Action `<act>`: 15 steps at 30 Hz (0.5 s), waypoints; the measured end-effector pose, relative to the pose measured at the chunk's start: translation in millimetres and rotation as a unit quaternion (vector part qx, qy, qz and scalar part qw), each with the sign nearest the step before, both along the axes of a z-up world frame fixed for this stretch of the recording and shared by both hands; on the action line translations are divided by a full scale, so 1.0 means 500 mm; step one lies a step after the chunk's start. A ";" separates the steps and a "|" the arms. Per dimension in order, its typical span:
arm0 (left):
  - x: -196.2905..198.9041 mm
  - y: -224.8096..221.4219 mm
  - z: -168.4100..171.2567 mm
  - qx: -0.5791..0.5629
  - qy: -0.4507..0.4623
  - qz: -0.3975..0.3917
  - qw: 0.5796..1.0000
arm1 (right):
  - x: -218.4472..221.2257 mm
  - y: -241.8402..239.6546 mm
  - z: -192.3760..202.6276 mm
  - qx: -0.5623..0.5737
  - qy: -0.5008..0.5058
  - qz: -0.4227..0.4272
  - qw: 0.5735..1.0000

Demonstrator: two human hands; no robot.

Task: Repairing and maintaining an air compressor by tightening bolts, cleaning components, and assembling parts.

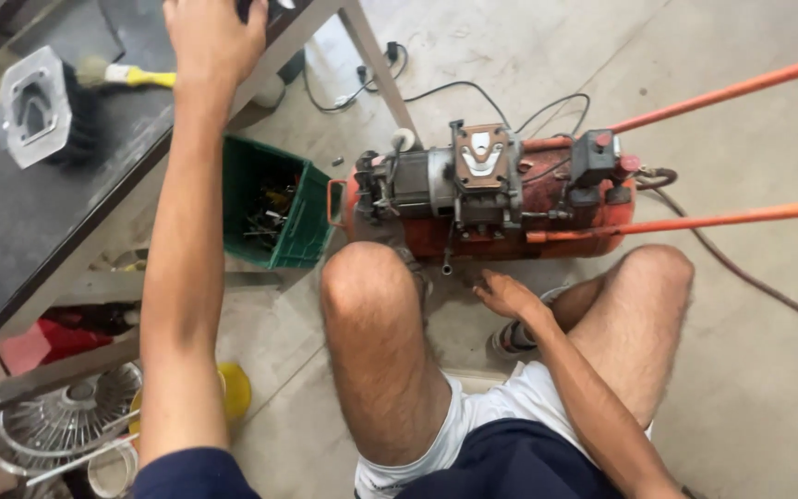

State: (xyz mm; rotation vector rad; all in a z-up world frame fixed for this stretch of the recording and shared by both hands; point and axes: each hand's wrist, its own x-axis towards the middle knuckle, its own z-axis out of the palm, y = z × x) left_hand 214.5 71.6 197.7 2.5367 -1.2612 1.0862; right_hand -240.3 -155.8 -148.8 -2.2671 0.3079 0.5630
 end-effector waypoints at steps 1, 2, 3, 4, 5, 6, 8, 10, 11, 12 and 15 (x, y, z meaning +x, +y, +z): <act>-0.019 -0.006 0.006 0.001 0.003 -0.008 1.000 | 0.001 -0.002 -0.008 0.001 0.003 -0.008 1.000; -0.037 -0.011 0.012 0.000 -0.001 0.011 1.000 | 0.002 -0.002 -0.017 -0.010 -0.007 0.000 1.000; -0.061 -0.007 0.015 -0.002 -0.004 0.036 0.999 | -0.001 -0.005 -0.026 -0.023 -0.016 0.014 1.000; -0.091 -0.017 0.023 -0.002 0.001 0.033 0.999 | -0.013 -0.004 -0.007 -0.022 -0.010 0.011 1.000; -0.116 -0.020 0.040 -0.038 0.006 0.009 0.999 | -0.008 -0.003 0.012 -0.019 -0.015 0.009 1.000; -0.142 -0.022 0.059 -0.074 0.011 -0.016 0.997 | -0.003 -0.002 0.032 -0.015 -0.020 0.006 1.000; -0.165 -0.021 0.075 -0.080 0.001 -0.024 0.996 | 0.005 0.004 0.089 0.004 -0.034 -0.010 0.999; -0.186 -0.021 0.089 -0.087 -0.010 -0.033 0.996 | 0.014 0.010 0.145 0.022 -0.049 -0.028 0.998; -0.194 -0.020 0.096 -0.071 -0.016 -0.037 0.997 | 0.020 0.013 0.173 0.061 -0.073 -0.050 0.994; -0.203 -0.018 0.104 -0.056 -0.022 -0.041 0.997 | 0.026 0.017 0.202 0.100 -0.097 -0.072 0.988; -0.179 0.005 0.076 0.003 0.069 -0.068 0.995 | 0.030 0.015 0.194 0.094 -0.117 -0.076 0.986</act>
